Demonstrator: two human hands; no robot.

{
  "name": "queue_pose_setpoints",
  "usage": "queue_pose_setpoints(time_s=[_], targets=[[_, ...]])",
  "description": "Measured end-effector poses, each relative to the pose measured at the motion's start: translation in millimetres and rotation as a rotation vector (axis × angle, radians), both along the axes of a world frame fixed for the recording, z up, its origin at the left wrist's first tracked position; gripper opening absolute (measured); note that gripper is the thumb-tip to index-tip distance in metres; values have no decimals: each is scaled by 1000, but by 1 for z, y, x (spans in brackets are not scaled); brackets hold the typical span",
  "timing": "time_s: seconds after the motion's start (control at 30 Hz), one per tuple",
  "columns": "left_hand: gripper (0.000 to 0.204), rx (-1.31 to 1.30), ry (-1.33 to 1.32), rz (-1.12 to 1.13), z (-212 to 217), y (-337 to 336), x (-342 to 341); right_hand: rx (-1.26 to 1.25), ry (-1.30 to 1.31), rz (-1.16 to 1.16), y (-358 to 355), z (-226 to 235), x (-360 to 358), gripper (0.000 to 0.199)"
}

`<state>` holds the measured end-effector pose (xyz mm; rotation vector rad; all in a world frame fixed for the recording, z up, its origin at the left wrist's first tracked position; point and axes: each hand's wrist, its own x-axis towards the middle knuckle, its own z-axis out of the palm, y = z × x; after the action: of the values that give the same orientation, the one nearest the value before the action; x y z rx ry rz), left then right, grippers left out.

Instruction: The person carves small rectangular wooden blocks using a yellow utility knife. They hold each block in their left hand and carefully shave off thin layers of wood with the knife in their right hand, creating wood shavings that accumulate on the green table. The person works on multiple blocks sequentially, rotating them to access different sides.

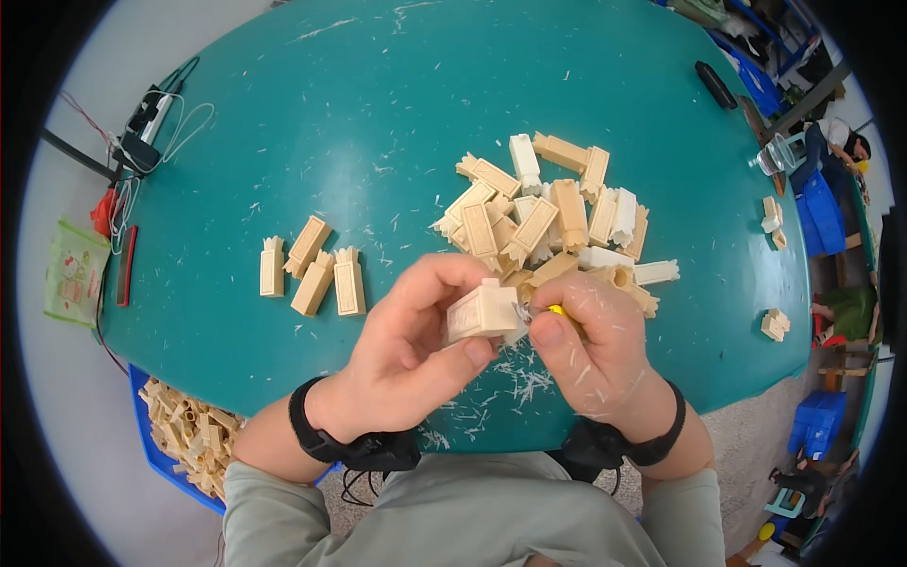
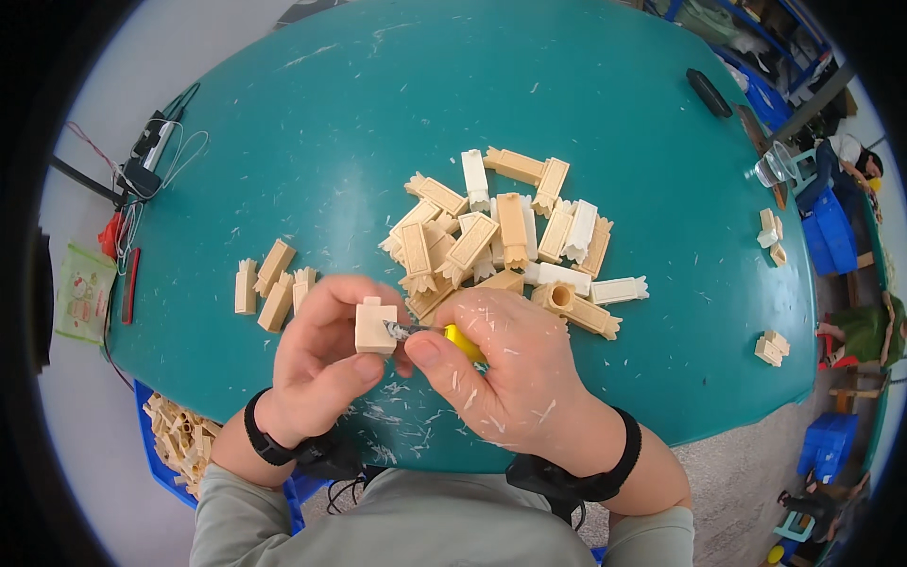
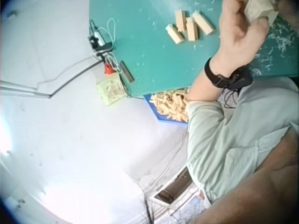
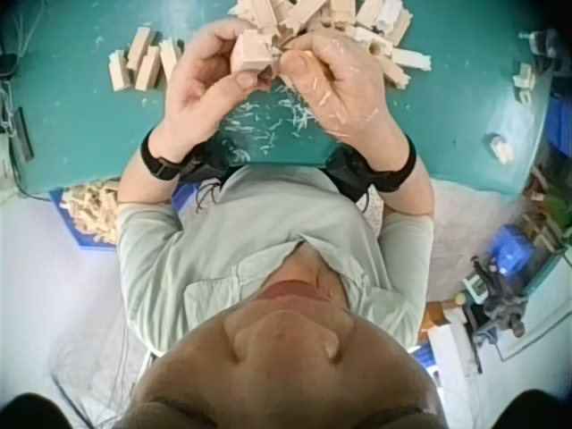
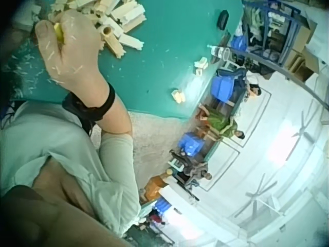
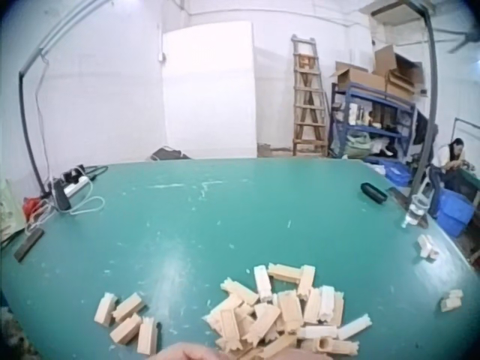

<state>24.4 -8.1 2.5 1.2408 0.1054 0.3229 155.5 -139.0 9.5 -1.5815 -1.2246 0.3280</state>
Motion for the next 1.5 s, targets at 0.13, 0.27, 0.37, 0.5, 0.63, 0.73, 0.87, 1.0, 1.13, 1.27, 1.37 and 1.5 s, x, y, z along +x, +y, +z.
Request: queue_pose_setpoints(time_s=[0.13,0.27,0.37,0.5,0.63,0.73,0.87,1.0,1.13,1.27,1.37,1.5], targets=[[35,-111,132,8,13,5,2,-31,27,-16,0,1,0,24],[32,137,-8,198,0,6,4,-26,-26,0,0,3,-1,23],[34,341,-105,312,-6,7,4,-26,-86,-3,0,2,-2,21],[37,488,-206,403,-9,2,3,-5,-112,-15,1,-2,-3,20],[42,544,-253,406,-11,1,4,4,-143,-17,1,-2,-4,19],[43,580,-252,419,-12,0,4,24,-129,-17,1,-3,-6,18],[43,643,-256,424,-9,0,3,30,-158,-27,2,-3,-7,20],[42,662,-270,404,-10,1,3,35,-180,-31,2,-4,-6,22],[42,658,-291,373,-11,3,3,42,-223,-30,2,-6,-4,23],[40,652,-276,352,-10,3,1,71,-250,-32,2,-8,-3,24],[39,664,-261,338,-10,3,0,82,-281,-43,2,-10,-1,24],[38,661,-273,327,-12,3,1,71,-321,-45,2,-8,1,24]])
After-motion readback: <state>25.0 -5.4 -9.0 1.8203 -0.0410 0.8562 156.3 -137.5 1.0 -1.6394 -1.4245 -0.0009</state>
